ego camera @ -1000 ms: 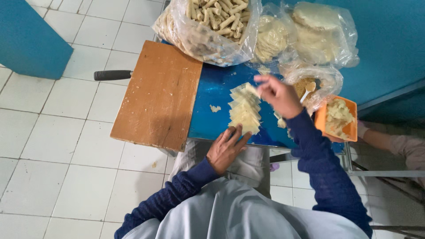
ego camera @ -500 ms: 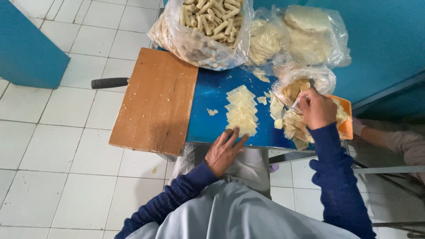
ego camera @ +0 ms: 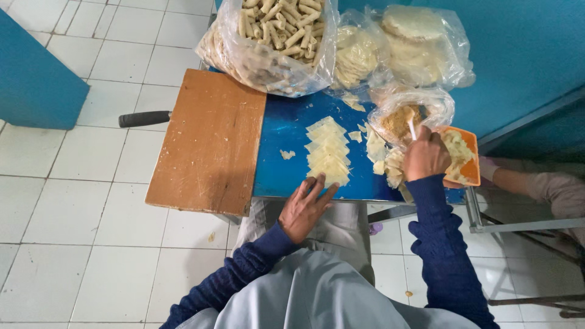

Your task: The person sits at a small blue table and assembles snack rolls: they take flat dough pieces, spoon brown filling powder from a plastic bag onto a piece, fold or roll the dough over the filling, and place the finished roll into an orange container. Bags of finished rolled snacks and other dough pieces sit on the table.

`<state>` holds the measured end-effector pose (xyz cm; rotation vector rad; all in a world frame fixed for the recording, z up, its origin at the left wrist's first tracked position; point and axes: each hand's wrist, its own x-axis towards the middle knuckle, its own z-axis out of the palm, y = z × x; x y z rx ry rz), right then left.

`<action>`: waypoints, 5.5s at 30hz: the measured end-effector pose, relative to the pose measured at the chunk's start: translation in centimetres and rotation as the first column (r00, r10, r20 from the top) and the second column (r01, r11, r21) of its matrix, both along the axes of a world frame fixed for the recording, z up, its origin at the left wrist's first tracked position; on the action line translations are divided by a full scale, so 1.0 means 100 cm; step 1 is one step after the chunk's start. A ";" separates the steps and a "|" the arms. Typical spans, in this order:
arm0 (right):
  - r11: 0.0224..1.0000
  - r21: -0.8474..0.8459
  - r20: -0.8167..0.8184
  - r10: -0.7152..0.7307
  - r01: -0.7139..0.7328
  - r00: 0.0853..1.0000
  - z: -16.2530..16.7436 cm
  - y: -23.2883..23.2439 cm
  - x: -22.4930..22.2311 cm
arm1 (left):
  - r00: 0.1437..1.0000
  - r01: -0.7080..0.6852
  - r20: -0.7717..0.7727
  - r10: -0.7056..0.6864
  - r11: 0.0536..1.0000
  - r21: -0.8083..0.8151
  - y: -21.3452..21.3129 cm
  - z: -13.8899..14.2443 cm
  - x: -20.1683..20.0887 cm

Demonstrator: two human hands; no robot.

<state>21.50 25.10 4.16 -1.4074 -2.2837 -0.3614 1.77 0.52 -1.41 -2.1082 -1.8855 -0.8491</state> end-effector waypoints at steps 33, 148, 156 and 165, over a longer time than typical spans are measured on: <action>0.981 -0.030 -0.113 0.185 -0.189 0.976 -0.020 -0.016 0.026 | 0.937 -0.107 0.345 0.059 0.987 0.123 0.000 0.018 -0.009; 0.691 -0.281 -0.449 0.519 -0.666 0.727 -0.009 -0.096 -0.064 | 0.915 0.066 0.394 -0.082 0.996 0.052 0.057 0.020 -0.034; 0.655 -0.095 -0.305 0.698 -0.749 0.649 -0.006 -0.107 -0.059 | 0.908 0.113 0.404 -0.110 0.993 0.015 0.048 0.018 -0.036; 0.624 -0.153 -0.337 0.696 -0.766 0.634 -0.001 -0.105 -0.054 | 0.859 0.114 0.497 -0.125 0.992 0.052 0.047 0.014 -0.037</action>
